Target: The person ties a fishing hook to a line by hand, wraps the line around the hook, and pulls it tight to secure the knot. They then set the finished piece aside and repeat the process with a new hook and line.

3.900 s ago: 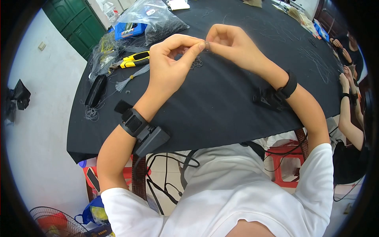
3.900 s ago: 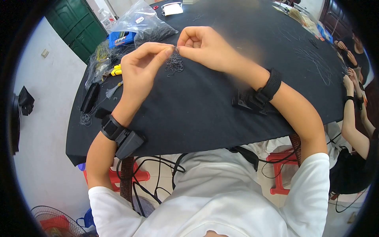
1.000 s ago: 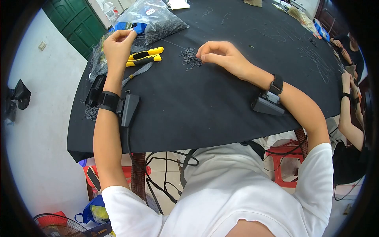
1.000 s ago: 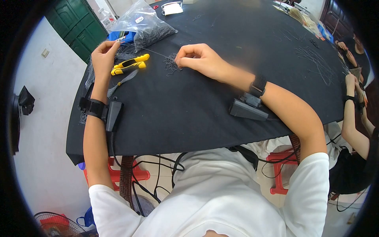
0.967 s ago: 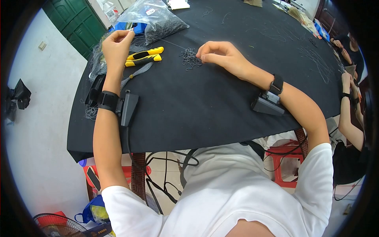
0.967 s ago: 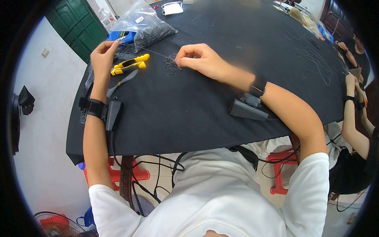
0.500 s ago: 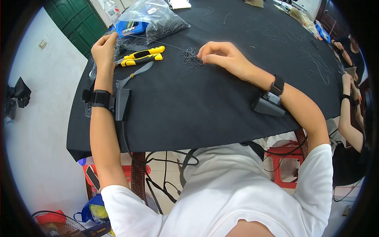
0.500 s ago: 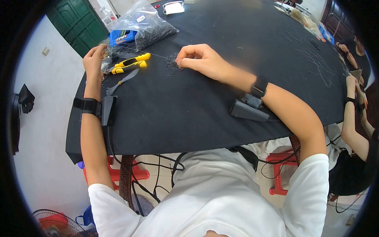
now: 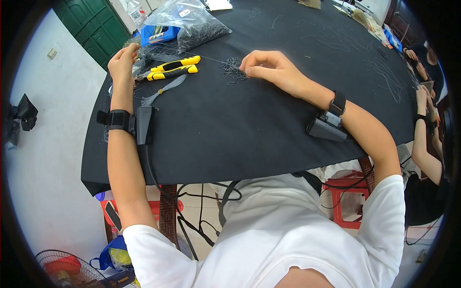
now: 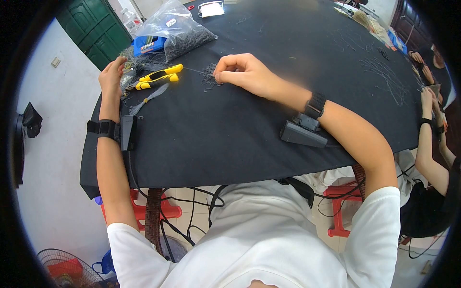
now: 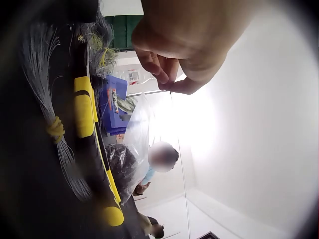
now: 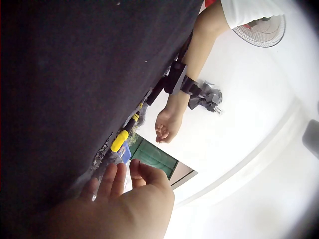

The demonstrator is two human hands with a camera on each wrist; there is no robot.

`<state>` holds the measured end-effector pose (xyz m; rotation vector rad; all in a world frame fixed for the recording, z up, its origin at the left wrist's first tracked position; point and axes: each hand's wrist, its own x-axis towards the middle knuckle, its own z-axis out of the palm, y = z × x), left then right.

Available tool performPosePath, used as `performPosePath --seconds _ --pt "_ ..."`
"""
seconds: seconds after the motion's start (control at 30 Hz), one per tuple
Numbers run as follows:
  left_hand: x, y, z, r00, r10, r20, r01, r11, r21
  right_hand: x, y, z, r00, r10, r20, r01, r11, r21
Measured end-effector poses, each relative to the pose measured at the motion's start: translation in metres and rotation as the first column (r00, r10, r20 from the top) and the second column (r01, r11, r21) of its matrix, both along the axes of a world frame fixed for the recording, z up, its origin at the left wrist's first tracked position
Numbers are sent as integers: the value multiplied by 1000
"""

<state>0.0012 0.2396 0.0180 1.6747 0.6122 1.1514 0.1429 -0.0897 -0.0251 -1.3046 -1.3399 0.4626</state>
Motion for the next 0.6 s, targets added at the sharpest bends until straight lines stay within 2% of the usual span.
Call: performPosePath --seconds 0.43,0.53,0.6 --pt "6 -8 -3 980 -150 131 168 976 -138 -2 -1 1 998 -42 -43 40 998 -38" --pt "6 -8 1 971 -129 202 169 966 -196 2 -2 2 1000 -7 -24 5 996 -84" --pt "5 -1 2 975 -65 211 103 979 -177 2 -2 2 1000 -1 -25 -1 997 -73"
